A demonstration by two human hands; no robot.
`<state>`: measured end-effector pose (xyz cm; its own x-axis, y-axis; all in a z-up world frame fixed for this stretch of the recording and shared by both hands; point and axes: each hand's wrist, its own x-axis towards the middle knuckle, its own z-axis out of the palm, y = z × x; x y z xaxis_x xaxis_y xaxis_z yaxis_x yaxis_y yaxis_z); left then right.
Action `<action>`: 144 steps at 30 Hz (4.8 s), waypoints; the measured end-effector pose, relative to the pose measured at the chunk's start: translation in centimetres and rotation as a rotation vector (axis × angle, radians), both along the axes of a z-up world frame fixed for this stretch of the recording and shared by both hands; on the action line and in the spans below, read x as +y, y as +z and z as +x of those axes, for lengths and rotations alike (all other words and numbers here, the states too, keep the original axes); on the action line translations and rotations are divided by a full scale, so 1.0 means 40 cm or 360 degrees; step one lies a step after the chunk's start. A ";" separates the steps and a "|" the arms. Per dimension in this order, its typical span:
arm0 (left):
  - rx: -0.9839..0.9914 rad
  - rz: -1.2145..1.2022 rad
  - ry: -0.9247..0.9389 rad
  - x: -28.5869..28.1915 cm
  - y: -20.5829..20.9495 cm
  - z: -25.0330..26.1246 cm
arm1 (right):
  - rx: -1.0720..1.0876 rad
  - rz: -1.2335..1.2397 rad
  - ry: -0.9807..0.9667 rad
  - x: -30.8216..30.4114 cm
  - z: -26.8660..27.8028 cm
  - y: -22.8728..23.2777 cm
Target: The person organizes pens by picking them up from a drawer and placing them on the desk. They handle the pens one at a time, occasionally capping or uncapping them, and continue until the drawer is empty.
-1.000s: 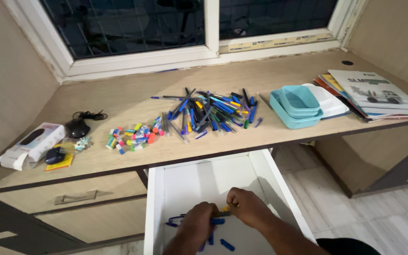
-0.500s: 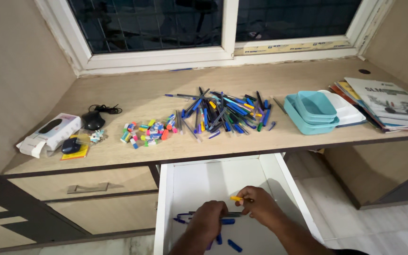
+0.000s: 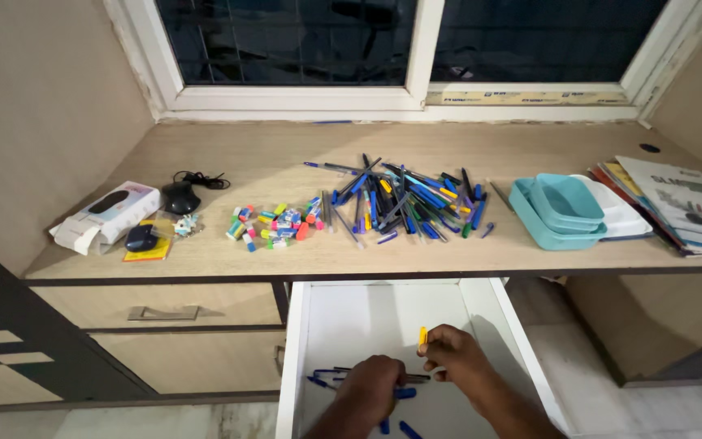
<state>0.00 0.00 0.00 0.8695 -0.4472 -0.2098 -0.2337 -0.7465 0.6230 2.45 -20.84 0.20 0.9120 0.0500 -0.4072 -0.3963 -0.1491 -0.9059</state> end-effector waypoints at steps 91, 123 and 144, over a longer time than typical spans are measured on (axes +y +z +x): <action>-0.0289 -0.0541 0.0558 -0.015 0.159 -0.026 | -0.0078 0.0162 -0.0169 0.013 -0.019 0.033; -0.0391 -0.0549 0.0438 -0.016 0.098 -0.018 | 0.0159 -0.0045 -0.0259 -0.005 -0.003 0.036; -0.0115 -0.0397 0.0276 -0.018 0.092 -0.008 | -0.0752 0.0183 -0.0177 0.098 0.351 0.356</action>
